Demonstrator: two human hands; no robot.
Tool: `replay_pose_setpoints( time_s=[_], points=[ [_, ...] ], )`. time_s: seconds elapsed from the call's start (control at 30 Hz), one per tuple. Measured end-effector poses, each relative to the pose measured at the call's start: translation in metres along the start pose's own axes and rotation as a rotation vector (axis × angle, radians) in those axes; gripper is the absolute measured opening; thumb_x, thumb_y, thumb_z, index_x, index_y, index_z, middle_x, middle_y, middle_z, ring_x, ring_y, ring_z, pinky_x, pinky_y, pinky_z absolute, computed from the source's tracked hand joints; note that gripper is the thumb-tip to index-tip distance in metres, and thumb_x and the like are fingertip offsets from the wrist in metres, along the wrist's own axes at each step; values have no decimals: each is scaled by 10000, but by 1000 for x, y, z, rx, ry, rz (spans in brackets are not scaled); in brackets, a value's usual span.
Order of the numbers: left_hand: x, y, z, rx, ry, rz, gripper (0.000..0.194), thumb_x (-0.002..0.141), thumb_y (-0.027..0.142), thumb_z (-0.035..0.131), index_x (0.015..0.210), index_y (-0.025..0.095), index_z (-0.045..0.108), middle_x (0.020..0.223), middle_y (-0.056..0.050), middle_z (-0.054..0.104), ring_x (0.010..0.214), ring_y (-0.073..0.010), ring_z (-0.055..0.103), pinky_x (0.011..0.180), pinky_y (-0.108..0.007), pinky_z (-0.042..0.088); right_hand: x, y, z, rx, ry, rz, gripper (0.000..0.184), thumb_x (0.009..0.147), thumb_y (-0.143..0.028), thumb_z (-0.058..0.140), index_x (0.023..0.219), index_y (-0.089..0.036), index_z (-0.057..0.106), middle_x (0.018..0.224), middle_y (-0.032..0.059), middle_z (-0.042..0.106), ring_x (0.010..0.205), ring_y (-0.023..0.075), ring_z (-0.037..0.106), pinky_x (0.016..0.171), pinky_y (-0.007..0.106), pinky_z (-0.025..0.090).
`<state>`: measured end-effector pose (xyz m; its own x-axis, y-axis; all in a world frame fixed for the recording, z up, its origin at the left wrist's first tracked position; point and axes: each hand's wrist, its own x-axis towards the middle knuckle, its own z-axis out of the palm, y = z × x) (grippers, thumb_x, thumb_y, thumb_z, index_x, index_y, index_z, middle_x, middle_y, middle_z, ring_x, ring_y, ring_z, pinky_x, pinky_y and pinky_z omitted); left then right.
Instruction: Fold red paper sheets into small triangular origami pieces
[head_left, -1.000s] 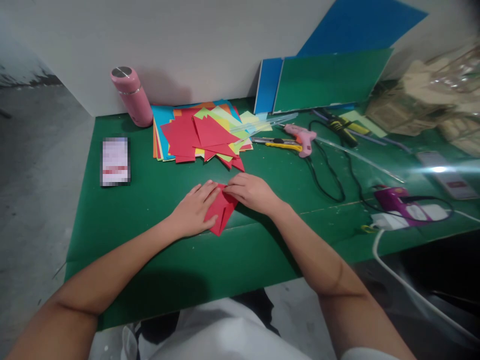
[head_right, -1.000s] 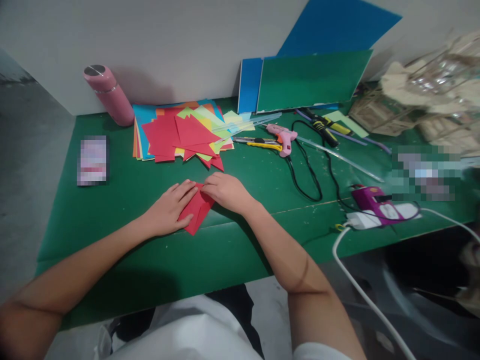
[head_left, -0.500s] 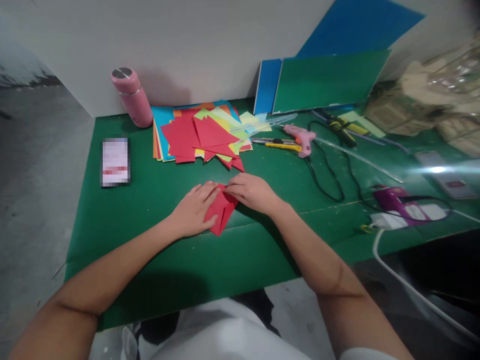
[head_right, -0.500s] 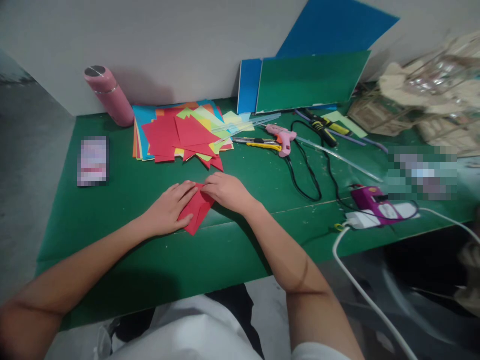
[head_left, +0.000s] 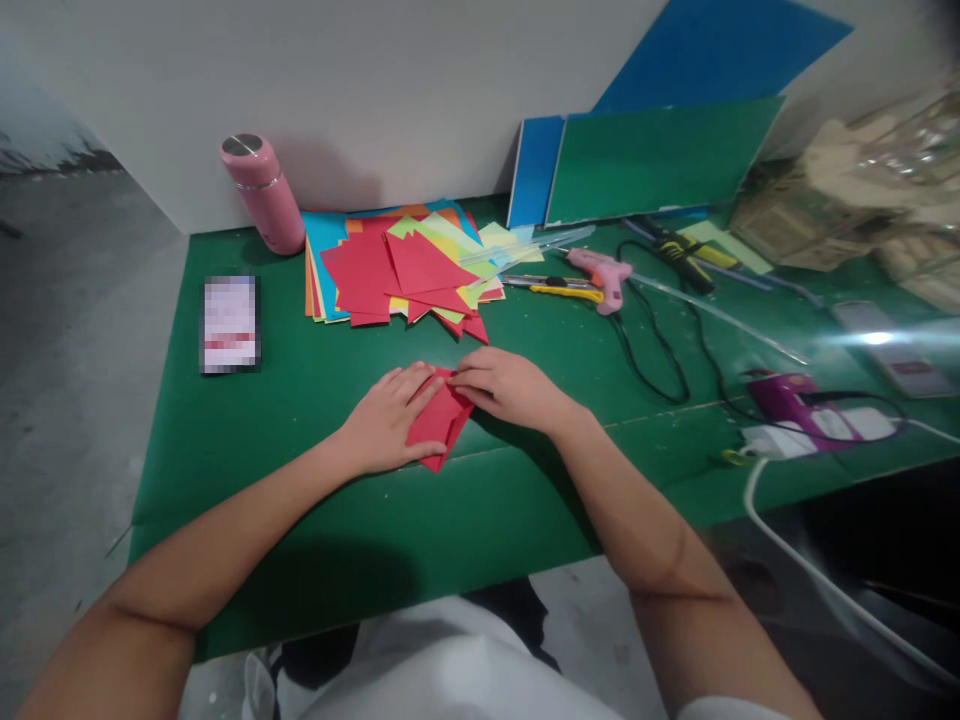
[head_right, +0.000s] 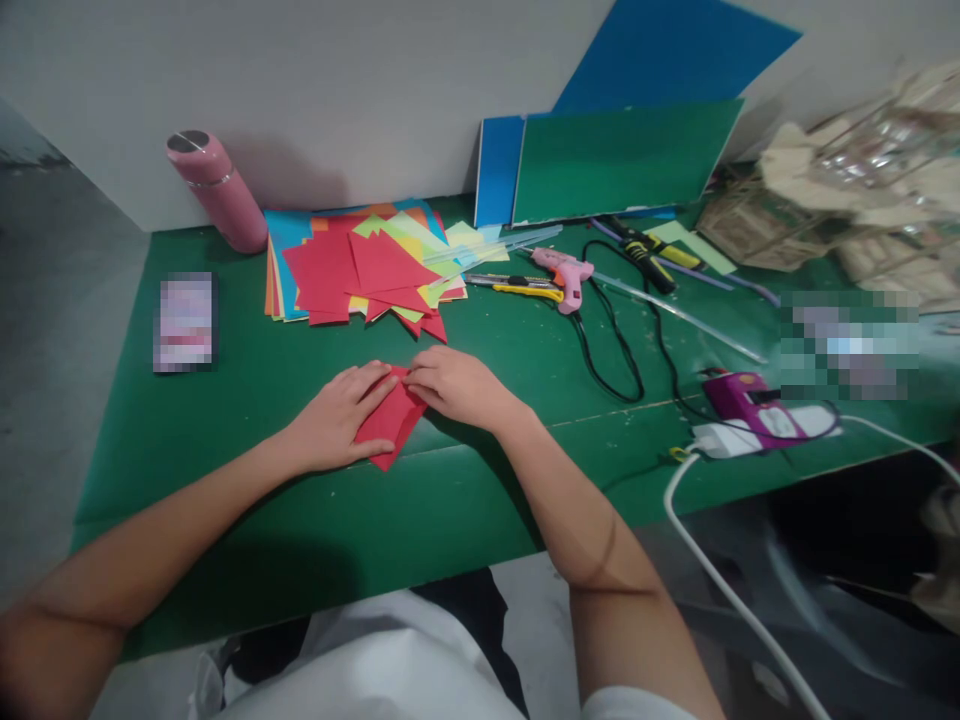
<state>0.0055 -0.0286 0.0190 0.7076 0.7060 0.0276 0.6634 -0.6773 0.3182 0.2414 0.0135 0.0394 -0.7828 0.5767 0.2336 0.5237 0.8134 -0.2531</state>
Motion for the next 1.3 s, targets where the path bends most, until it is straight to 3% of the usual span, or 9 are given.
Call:
replay_pose_setpoints(
  time_s=[0.33,0.57,0.8,0.93,1.1,1.3],
  points=[
    [1,-1,-2,-9,-30,2,1022,810,845,301,1518,107,290,1572,-175,299,1486,-331,188,1213,-507,129,3,-11,2,-30,-28,74,326,987,-214,400,984,-131,716,981,131,677,906,229,579,818,366,487],
    [2,-2,-2,-23,-40,0,1077,776,875,301,1508,85,314,1578,-184,279,1480,-351,195,1211,-507,141,12,-11,20,-46,-10,161,393,968,-163,366,1257,-105,626,984,144,636,870,237,524,808,376,467],
    [2,-1,0,-16,-14,11,1069,776,865,333,1513,90,308,1567,-174,309,1474,-387,173,1209,-527,143,17,-10,23,-42,-88,172,456,950,-115,354,1352,-139,567,970,127,590,826,226,450,780,364,425],
    [2,-2,-1,-18,-18,15,1080,761,878,335,1503,93,330,1566,-190,300,1483,-392,136,1205,-542,138,20,-10,22,-51,-111,193,446,937,-106,376,1326,-136,591,955,124,584,816,223,443,766,357,415],
    [3,-1,-3,-41,-37,20,1017,788,848,364,1492,114,351,1559,-184,317,1470,-362,215,1203,-529,164,19,-12,19,-31,-77,181,431,935,-117,383,1297,-137,616,900,114,586,809,221,470,767,356,427],
    [3,-1,-1,-42,-22,16,998,794,834,386,1488,117,359,1544,-198,338,1462,-369,235,1194,-532,176,6,-4,11,29,11,192,397,876,-63,421,1111,-156,727,934,119,636,862,225,547,781,360,463]
  ],
)
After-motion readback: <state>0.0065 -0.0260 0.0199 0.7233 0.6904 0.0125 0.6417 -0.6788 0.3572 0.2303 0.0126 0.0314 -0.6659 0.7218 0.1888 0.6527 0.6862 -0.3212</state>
